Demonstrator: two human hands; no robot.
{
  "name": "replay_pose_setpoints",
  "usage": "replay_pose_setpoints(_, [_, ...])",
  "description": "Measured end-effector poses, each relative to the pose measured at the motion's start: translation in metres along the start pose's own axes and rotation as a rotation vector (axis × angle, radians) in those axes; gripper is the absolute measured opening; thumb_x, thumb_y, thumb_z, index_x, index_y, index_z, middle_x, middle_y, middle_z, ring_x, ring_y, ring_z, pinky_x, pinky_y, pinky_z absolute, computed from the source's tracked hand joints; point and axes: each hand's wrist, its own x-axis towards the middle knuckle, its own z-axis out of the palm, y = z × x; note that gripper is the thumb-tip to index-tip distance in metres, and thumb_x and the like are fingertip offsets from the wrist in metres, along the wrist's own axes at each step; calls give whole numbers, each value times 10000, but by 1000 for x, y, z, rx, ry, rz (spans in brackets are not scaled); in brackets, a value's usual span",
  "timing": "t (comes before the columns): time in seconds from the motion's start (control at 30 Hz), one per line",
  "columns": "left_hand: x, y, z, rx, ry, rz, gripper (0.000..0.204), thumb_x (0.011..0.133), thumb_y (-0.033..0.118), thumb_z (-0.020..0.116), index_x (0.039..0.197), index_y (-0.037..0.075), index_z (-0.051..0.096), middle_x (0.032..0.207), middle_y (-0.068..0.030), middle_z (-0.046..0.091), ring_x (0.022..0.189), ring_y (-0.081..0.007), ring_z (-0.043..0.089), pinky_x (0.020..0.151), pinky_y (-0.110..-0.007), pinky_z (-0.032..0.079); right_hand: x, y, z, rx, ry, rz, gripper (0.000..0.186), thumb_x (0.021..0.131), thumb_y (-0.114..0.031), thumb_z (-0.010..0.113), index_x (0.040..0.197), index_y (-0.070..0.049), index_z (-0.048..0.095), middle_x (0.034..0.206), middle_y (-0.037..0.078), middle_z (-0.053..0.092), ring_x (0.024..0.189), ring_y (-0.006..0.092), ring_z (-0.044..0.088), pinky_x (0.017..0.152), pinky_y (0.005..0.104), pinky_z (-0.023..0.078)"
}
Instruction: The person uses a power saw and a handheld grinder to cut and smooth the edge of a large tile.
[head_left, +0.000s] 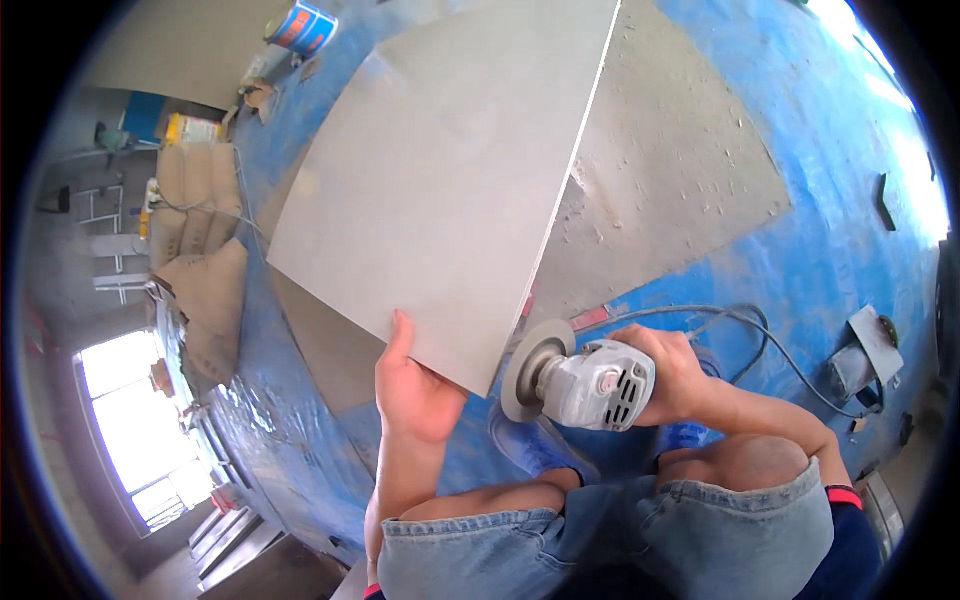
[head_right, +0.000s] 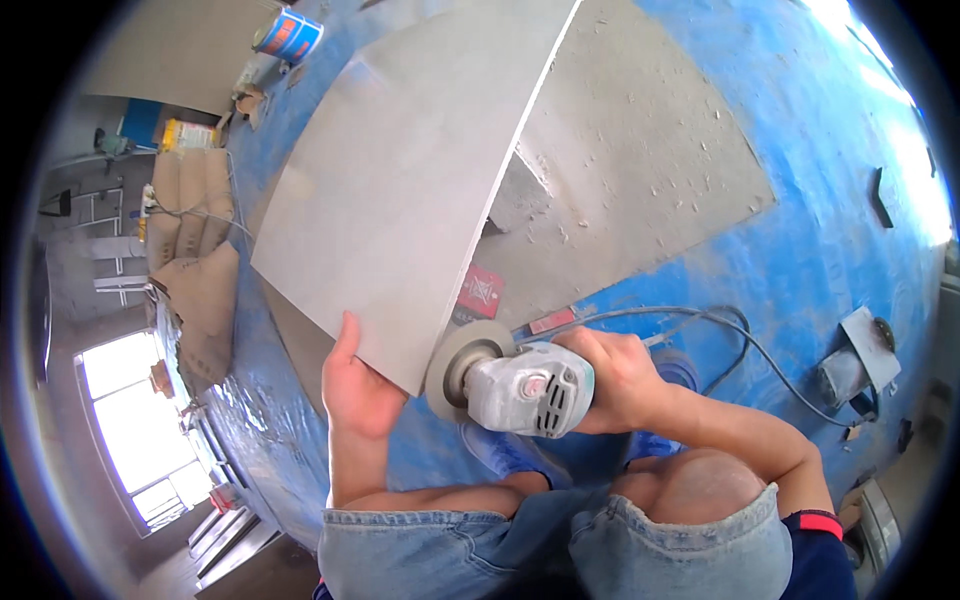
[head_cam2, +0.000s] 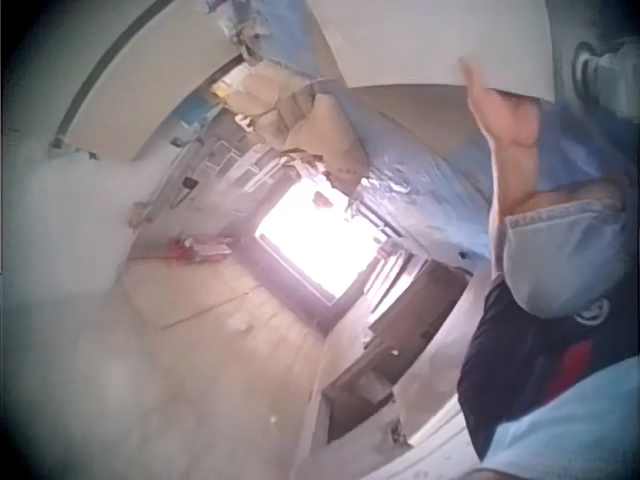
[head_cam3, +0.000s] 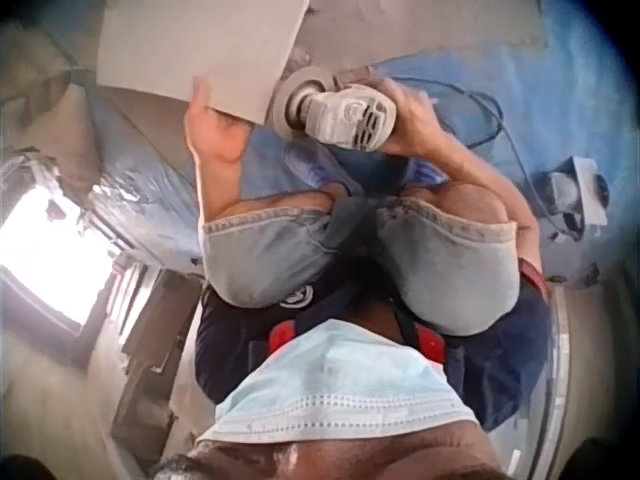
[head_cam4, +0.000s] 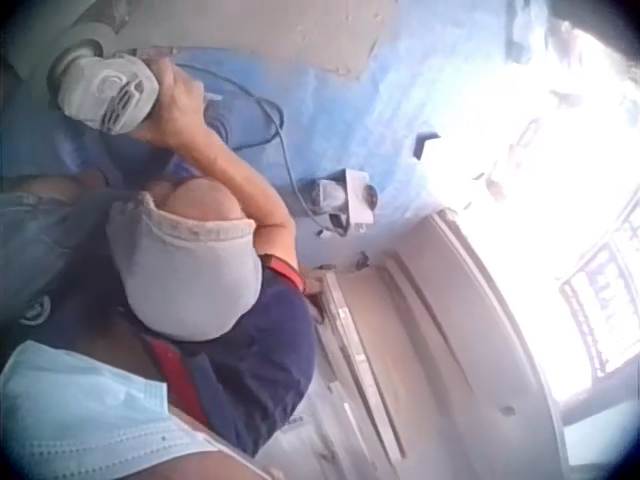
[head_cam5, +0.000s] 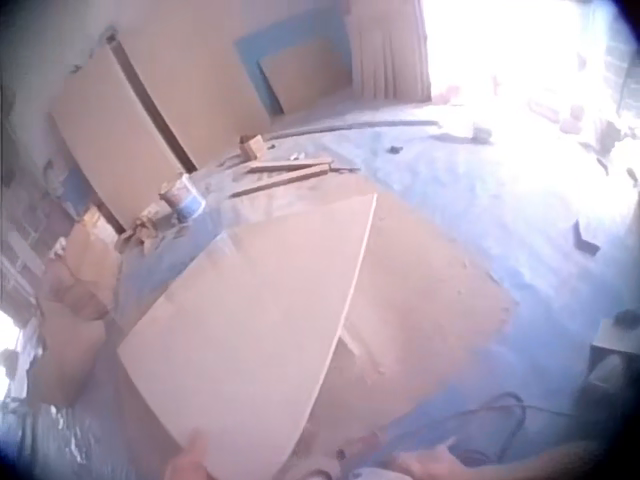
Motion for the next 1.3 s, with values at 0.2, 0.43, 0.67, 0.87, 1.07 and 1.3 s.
replay_pose_setpoints(0.2, [-21, 32, 30, 89, 7, 92, 505, 1107, 396, 381, 1457, 39, 450, 1449, -96, 543, 1321, -287, 533, 1106, -459, 437, 4, -13, 0, 140, 83, 89, 658, 621, -284, 922, 1154, -79, 596, 976, 129, 698, 832, 352, 703, 695, 412, 569])
replay_pose_setpoints(0.43, [-27, 37, 53, 168, 38, 104, 516, 1098, 402, 409, 1467, 44, 444, 1469, -102, 530, 1344, -298, 516, 1123, -476, 421, 29, -31, 4, 157, 102, 62, 653, 632, -304, 922, 1146, -74, 591, 978, 133, 702, 847, 354, 704, 693, 432, 567])
replay_pose_setpoints(0.67, [-27, 33, 52, 181, 5, 141, 517, 1091, 399, 432, 1467, 44, 444, 1466, -102, 534, 1347, -302, 513, 1128, -481, 411, 30, -31, 16, 183, 101, 16, 635, 654, -313, 904, 1141, -72, 576, 976, 132, 697, 836, 359, 700, 686, 438, 565])
replay_pose_setpoints(0.87, [-25, 30, 53, 165, 41, 132, 505, 1093, 382, 437, 1460, 35, 447, 1458, -113, 538, 1344, -298, 517, 1126, -481, 417, 32, -32, 13, 201, 96, 97, 655, 641, -289, 913, 1146, -66, 561, 964, 157, 699, 848, 374, 703, 697, 450, 569])
replay_pose_setpoints(1.07, [-28, 33, 50, 113, 62, 146, 492, 1098, 365, 428, 1438, 10, 460, 1437, -129, 556, 1332, -303, 529, 1126, -478, 428, 37, -28, 13, 220, 132, 202, 688, 638, -311, 926, 1154, -68, 542, 947, 174, 699, 852, 401, 701, 710, 457, 569])
replay_pose_setpoints(1.3, [-20, 33, 32, 4, -39, 59, 509, 1097, 363, 432, 1458, 5, 437, 1456, -166, 535, 1338, -336, 524, 1136, -499, 422, 39, -38, 8, 181, 86, 154, 681, 631, -306, 923, 1145, -64, 547, 929, 169, 697, 831, 398, 701, 695, 455, 568])
